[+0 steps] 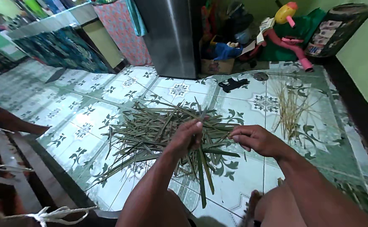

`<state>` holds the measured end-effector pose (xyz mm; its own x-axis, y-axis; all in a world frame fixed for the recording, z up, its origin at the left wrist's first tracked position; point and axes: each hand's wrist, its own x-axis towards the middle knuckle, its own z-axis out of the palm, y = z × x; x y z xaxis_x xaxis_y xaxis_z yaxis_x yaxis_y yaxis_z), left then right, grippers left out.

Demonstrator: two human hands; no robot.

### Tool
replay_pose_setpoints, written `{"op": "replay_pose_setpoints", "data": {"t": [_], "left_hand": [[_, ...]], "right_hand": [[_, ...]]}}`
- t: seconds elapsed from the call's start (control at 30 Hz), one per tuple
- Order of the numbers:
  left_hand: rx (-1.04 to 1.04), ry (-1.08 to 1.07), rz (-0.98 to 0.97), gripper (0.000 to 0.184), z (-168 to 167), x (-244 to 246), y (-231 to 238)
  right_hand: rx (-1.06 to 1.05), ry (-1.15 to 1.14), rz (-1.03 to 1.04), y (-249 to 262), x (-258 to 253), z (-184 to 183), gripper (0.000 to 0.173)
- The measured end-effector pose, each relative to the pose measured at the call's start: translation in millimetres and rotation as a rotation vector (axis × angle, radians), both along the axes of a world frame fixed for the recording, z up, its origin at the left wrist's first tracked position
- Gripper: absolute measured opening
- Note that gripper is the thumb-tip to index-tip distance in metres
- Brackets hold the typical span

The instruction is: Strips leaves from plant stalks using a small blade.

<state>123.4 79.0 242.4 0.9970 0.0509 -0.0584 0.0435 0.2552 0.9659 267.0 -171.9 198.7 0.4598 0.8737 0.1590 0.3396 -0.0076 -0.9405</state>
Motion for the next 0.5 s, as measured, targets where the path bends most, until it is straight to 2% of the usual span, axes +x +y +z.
{"op": "replay_pose_setpoints", "data": {"t": [0.07,0.2,0.27,0.33,0.43,0.5], "left_hand": [[-0.046,-0.044,0.048,0.042,8.5,-3.1,8.4],[-0.09,-0.257,0.249,0.042,25.1,-22.7,61.6],[-0.103,-0.32,0.398,0.034,27.6,-37.1,89.5],[-0.106,-0.361,0.595,0.036,25.7,-49.1,116.2],[-0.126,-0.299,0.916,0.038,14.5,-54.4,142.5],[-0.1,-0.195,0.969,0.034,4.1,-47.5,145.2]], "right_hand": [[-0.008,-0.061,0.009,-5.2,3.1,-2.4,0.022],[-0.115,-0.105,-0.021,-27.5,19.9,-7.6,0.023],[-0.178,-0.088,-0.091,-41.5,29.5,-8.6,0.023],[-0.243,-0.076,-0.194,-52.7,35.5,-8.2,0.021],[-0.295,-0.07,-0.352,-55.0,37.0,-6.5,0.02],[-0.284,-0.05,-0.423,-46.8,33.2,-5.0,0.021]]}}
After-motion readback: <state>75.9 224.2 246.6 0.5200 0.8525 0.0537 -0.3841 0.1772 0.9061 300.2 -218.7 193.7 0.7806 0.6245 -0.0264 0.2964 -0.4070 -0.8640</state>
